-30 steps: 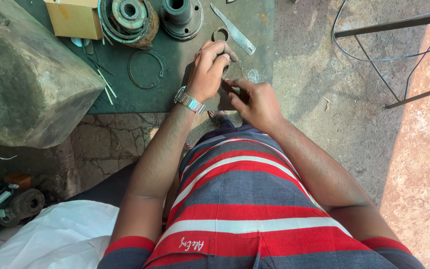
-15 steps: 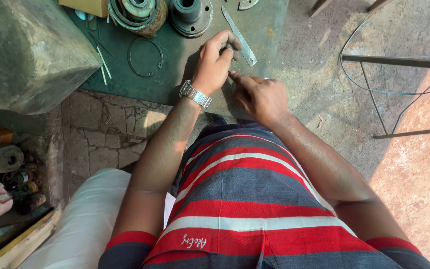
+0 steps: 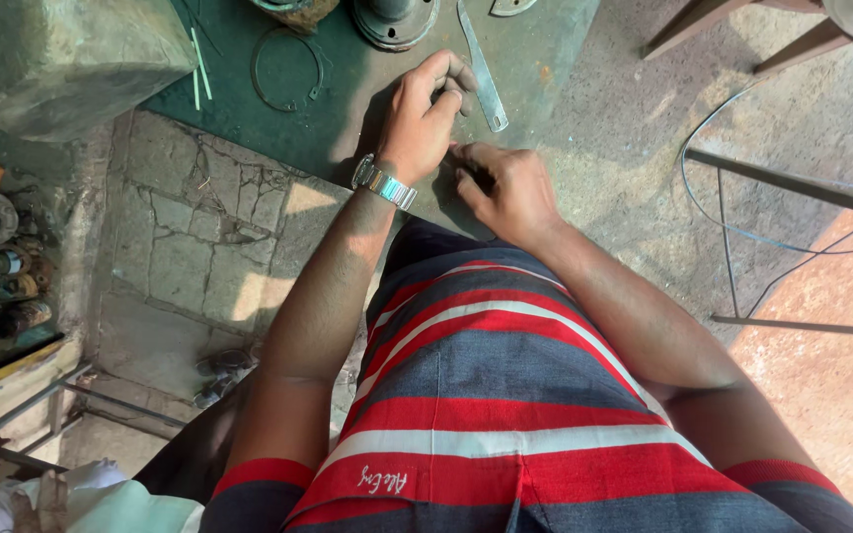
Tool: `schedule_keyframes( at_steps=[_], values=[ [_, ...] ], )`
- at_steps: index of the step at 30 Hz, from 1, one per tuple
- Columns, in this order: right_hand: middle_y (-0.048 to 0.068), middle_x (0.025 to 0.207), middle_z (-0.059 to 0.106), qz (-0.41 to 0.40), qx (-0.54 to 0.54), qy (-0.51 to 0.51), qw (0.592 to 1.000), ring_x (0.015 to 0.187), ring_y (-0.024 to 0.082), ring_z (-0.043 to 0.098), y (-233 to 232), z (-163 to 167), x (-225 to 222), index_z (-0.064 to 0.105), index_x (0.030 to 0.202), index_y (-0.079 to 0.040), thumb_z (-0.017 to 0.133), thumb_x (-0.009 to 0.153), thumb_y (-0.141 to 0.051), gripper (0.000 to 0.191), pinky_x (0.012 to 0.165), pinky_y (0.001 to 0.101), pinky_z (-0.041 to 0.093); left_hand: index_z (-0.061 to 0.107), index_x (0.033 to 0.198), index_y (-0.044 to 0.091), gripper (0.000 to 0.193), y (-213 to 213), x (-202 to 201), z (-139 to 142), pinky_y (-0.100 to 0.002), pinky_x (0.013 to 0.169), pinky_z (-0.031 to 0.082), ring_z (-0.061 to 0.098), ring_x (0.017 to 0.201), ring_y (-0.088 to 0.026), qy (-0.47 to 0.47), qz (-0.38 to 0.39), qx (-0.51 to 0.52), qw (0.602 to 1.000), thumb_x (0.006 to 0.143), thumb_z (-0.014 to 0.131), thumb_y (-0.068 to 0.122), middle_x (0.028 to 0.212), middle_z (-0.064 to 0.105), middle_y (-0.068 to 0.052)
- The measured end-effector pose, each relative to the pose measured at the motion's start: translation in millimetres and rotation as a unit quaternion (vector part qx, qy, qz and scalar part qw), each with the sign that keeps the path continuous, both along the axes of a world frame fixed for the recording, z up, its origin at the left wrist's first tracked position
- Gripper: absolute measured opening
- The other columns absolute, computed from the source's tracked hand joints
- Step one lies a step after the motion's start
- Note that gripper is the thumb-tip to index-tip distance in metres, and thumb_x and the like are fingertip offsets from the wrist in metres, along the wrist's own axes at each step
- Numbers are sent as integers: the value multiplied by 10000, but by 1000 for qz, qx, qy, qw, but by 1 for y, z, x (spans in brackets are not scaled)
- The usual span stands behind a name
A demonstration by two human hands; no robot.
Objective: The person uses a metal file to smooth the edges of a circular metal part on a workbench. They repeatedly rub the file along the inner and outer edges, repositioning the part as needed. The person also briefly uses a small metal scraper on the same part.
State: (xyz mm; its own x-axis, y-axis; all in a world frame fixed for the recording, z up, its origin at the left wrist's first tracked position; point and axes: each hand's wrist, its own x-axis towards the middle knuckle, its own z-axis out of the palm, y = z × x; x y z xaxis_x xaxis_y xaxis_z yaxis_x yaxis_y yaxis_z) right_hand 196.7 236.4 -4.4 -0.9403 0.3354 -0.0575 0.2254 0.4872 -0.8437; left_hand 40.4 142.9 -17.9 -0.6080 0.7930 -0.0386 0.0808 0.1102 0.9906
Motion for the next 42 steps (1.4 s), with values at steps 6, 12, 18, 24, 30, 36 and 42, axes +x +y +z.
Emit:
schedule_keyframes(
  at_steps=[6, 12, 18, 24, 30, 36, 42],
  values=[
    [188, 937, 747, 21, -2, 61, 998, 780, 225, 748, 6, -7, 2, 730, 1238, -15, 721, 931, -72, 313, 714, 325, 573, 631, 954, -10, 128, 0, 1, 4, -279, 722, 542, 671, 785, -109, 3, 34, -8, 999, 906, 513, -24, 840, 675, -37],
    [229, 788, 611, -20, -352, -68, 933, 633, 383, 534, 7, -35, 0, 775, 1243, -39, 754, 944, -92, 305, 609, 388, 410, 635, 935, -9, 112, -3, -2, 5, -275, 719, 560, 698, 788, -114, 10, 39, -10, 999, 910, 526, -15, 842, 702, -41],
    [144, 1011, 753, -11, 156, 56, 986, 848, 359, 725, -6, -24, 13, 709, 1233, -85, 728, 854, -129, 383, 733, 451, 572, 658, 936, -3, 139, 7, -4, 10, -286, 690, 558, 723, 755, -133, 15, 20, -52, 998, 919, 521, 0, 812, 739, -69],
    [154, 1018, 754, -110, 136, 12, 984, 836, 356, 724, -25, -7, 0, 708, 1214, -110, 728, 874, -152, 343, 725, 448, 575, 666, 1064, 15, 161, -3, -10, 25, -335, 796, 598, 722, 896, -163, 33, -45, -27, 998, 994, 538, 83, 980, 745, -99],
    [162, 945, 749, -190, 125, -34, 973, 799, 352, 730, -43, -6, -2, 712, 1255, -126, 717, 854, -144, 401, 714, 451, 574, 648, 1186, 9, 317, -47, -17, 32, -327, 770, 548, 656, 952, -244, 207, -61, 59, 975, 885, 724, 75, 1106, 645, -161],
    [161, 973, 755, -226, 147, -19, 963, 809, 352, 729, -57, -3, -6, 703, 1266, -135, 715, 868, -151, 399, 718, 443, 575, 678, 976, 48, 160, -63, -23, 18, -337, 604, 521, 661, 718, -218, 283, -53, 45, 957, 880, 804, 61, 872, 642, -83],
    [165, 854, 732, -217, 173, -32, 960, 750, 349, 718, -74, -2, -5, 700, 1312, -137, 689, 941, -141, 371, 686, 459, 560, 671, 943, 39, 158, -76, -29, 22, -408, 590, 499, 641, 685, -270, 344, -82, 27, 935, 872, 810, 68, 823, 610, -92]
  ],
)
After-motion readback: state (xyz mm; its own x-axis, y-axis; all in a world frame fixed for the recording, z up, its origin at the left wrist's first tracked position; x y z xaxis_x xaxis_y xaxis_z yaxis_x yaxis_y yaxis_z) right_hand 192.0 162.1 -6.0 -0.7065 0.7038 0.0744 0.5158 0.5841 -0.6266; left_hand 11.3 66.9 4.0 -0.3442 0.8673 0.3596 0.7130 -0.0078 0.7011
